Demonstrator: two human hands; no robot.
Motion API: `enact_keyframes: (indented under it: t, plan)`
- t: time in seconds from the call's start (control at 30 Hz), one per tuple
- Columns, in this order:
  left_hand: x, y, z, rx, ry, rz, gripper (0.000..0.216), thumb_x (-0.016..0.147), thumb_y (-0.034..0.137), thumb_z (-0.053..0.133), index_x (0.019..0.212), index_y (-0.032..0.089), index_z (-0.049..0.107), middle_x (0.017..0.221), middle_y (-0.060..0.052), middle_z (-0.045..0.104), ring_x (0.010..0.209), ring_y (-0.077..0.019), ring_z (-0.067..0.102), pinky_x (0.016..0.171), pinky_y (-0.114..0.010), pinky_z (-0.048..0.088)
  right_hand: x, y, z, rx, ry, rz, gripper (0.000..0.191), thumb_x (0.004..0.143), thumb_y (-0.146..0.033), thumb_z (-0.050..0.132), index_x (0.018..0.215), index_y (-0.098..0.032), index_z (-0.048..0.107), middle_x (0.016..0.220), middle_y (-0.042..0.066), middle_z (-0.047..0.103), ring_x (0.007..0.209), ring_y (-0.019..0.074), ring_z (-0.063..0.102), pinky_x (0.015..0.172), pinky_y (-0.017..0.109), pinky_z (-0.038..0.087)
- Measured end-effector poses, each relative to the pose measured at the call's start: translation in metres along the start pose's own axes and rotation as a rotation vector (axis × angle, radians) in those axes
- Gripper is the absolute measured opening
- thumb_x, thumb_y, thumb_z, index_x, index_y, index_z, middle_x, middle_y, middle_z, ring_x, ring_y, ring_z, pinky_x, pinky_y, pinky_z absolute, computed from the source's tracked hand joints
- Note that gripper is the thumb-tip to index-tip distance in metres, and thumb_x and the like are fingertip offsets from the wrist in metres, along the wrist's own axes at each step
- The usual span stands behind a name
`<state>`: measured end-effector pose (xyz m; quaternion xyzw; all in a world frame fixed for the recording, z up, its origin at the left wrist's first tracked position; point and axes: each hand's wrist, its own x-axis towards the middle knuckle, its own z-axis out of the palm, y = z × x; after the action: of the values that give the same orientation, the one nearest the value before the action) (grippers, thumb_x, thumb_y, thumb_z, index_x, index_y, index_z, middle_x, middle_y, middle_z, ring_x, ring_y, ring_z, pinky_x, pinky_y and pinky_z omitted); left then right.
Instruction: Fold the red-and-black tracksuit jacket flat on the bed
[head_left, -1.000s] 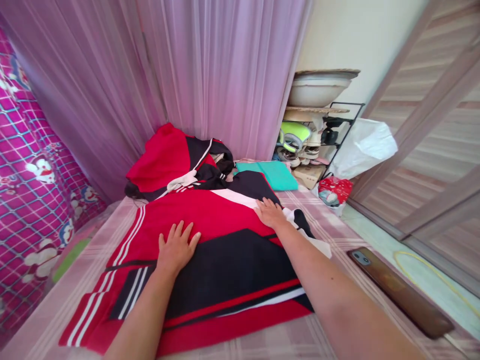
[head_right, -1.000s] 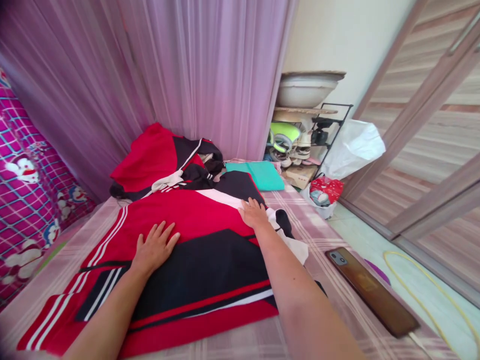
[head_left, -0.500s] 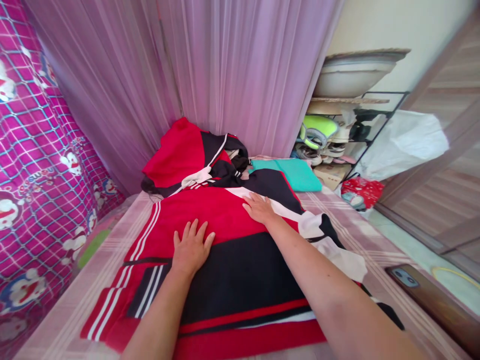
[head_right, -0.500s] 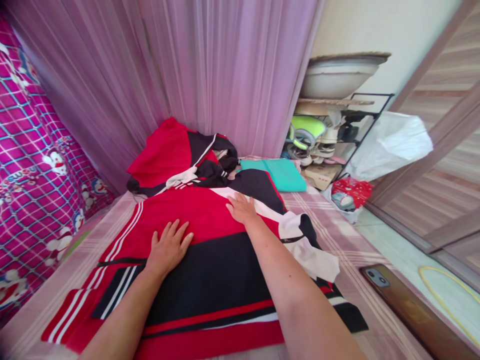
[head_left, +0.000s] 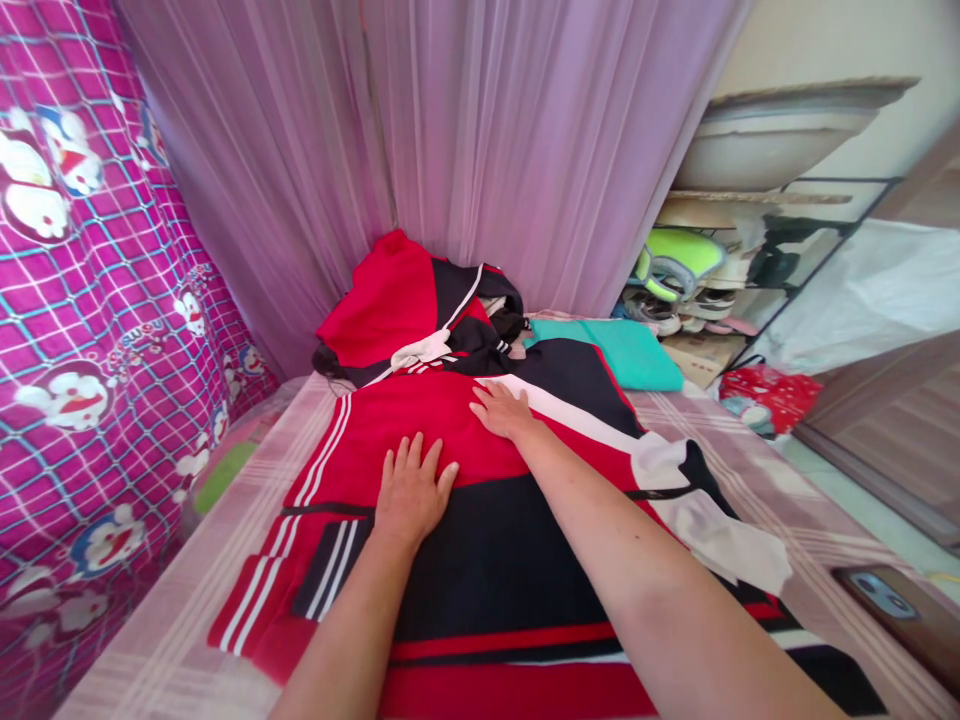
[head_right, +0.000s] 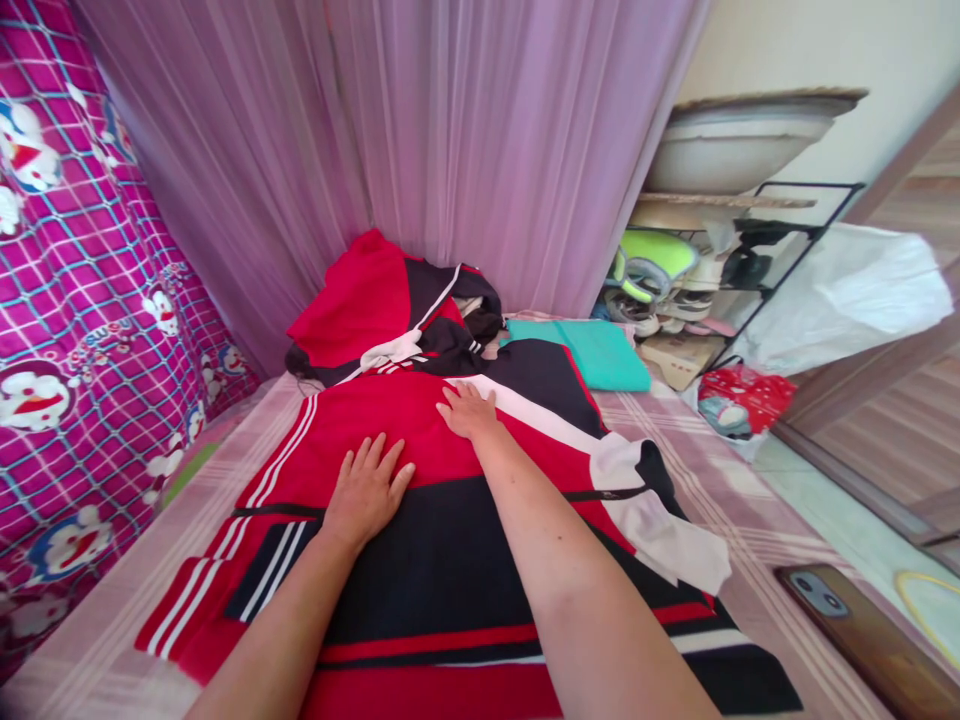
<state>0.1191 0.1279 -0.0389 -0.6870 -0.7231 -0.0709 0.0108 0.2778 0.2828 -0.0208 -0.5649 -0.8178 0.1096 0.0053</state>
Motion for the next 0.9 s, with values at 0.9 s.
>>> enact_keyframes:
  t: [0.9]
  plan:
    - [-0.007,0.013,-0.024,-0.015,0.092,0.187,0.038,0.098,0.037,0.037,0.096,0.019,0.070,0.098,-0.011,0.070,0.097,-0.0228,0.063,0.086,-0.034,0.047,-0.176,0.122,0.021,-0.227,0.273,0.197,0.047,0.101,-0.036,0.029,0.137,-0.021,0.056,0.147,0.011,0.052,0.136,0.0255,0.045,0.110,0.049,0.033]
